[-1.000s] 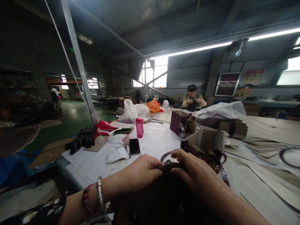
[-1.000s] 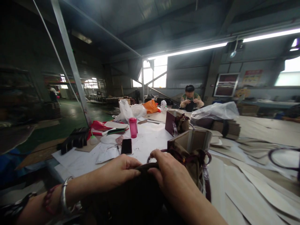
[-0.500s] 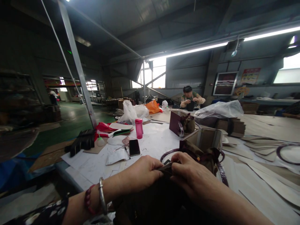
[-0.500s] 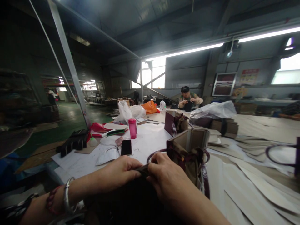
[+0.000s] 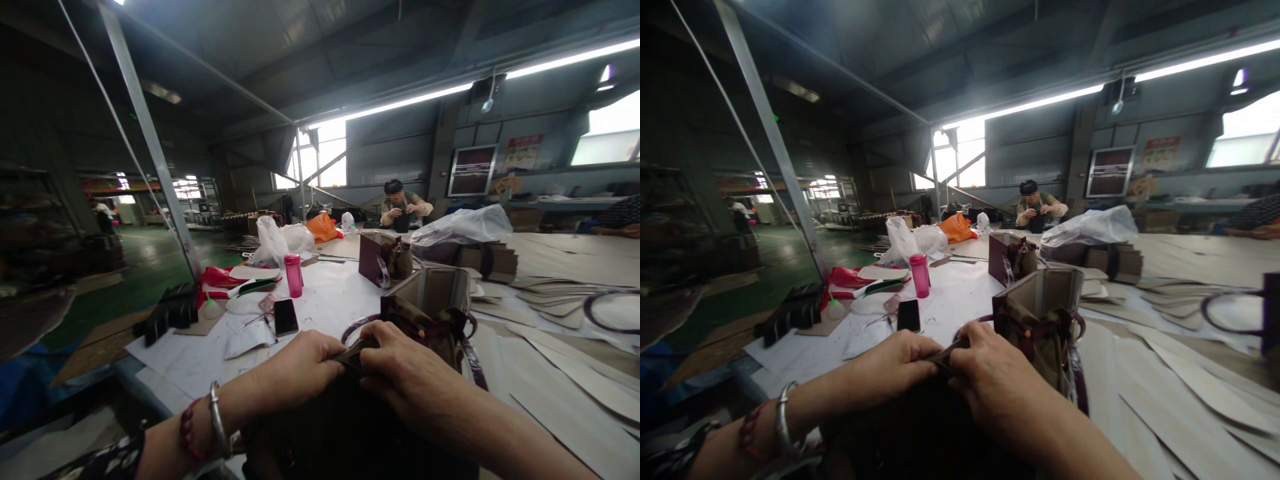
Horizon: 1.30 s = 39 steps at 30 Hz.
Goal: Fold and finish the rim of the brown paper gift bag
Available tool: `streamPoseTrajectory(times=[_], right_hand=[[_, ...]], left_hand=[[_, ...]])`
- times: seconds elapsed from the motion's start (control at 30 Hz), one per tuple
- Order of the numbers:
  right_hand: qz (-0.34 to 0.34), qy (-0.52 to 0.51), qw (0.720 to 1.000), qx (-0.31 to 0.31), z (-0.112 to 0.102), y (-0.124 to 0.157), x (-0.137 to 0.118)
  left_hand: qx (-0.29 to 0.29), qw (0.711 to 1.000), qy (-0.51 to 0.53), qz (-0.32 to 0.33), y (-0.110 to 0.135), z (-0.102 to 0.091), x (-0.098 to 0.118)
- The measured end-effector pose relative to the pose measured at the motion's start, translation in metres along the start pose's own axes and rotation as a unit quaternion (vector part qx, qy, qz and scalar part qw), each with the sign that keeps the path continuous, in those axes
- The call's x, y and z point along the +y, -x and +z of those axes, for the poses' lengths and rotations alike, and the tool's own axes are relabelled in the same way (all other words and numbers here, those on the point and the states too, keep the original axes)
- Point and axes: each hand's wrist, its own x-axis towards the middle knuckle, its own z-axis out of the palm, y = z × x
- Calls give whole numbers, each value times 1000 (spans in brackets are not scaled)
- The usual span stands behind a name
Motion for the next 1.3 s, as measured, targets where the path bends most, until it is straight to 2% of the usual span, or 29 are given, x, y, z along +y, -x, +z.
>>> streamPoseTrajectory(times=[0.13, 0.43, 0.6, 0.9, 1.0, 1.1, 1.2, 1.3], right_hand=[[6, -12, 1000, 7, 1, 0, 1], [84, -3, 994, 62, 2, -4, 0], [114, 22, 992, 52, 1, -5, -3], [131, 38, 989, 50, 5, -8, -1], [137, 32, 989, 48, 5, -9, -1], [142, 23, 988, 47, 3, -10, -1], [147, 6, 987, 60, 1, -7, 1], [155, -6, 984, 91, -2, 0, 4]], left_hand=[[-6, 1000, 7, 4, -1, 1, -3], [-15, 998, 53, -32, 2, 3, -1], [-13, 997, 60, -46, 4, 5, -1], [-11, 997, 82, -5, 3, 10, 3], [-38, 992, 116, -24, -1, 8, 5], [-46, 994, 99, -30, -11, 5, 5], [-37, 994, 106, 10, -20, 7, 6], [-40, 988, 147, 18, -22, 11, 6]])
